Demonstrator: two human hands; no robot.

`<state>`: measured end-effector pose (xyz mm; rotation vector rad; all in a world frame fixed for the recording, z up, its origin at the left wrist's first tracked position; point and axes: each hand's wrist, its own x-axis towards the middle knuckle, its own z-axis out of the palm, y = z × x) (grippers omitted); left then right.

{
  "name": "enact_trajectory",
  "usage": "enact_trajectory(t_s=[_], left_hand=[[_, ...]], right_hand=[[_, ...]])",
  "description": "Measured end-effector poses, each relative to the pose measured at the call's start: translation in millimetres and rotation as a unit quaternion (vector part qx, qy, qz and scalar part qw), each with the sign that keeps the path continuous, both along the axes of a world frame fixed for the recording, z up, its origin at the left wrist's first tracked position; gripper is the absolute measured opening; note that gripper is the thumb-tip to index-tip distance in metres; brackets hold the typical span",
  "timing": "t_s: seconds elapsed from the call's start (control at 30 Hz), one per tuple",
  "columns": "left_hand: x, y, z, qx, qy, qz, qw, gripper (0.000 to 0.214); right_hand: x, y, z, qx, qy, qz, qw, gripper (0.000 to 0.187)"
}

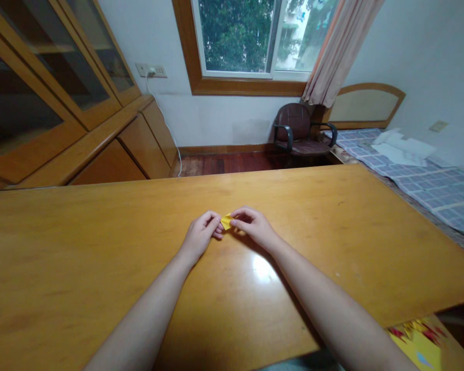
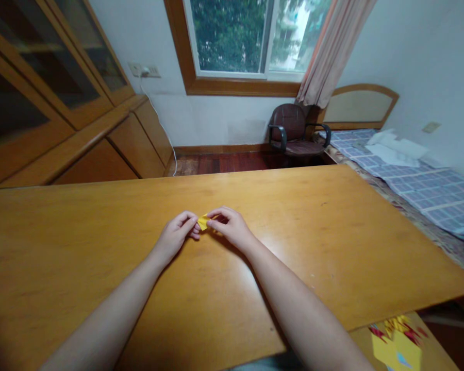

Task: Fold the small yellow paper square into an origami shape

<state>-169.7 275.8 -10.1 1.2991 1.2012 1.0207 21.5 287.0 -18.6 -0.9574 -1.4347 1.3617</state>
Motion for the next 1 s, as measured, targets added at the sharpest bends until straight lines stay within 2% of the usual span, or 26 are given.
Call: enact_trajectory(t_s=[0.27, 0.4, 0.5, 0.7, 1.0], left_hand=[[2, -4, 8.8, 0.024, 0.023, -0.036, 0.999, 0.028], [2, -5, 12.3, 0.048, 0.071, -0.066, 0.994, 0.024], [2, -5, 12.6, 0.048, 0.077, -0.074, 0.993, 0.025], [0, -4, 10.7, 0.021, 0.043, -0.086, 0.995, 0.025], [-4, -1, 9.5, 0.011, 0.006, -0.094, 0.996, 0.026]], right_hand=[[-2, 0, 5.1, -0.026, -0.006, -0.018, 0.999, 0.024], [-3, -1, 5.6, -0.025, 0.001, -0.017, 1.000, 0.025], [-2, -1, 6.9, 0.003, -0.014, -0.005, 1.000, 0.023], [1, -2, 12.5, 0.125, -0.061, 0.000, 0.990, 0.013], [3, -6, 17.4, 0.144, -0.065, 0.005, 0.987, 0.012]])
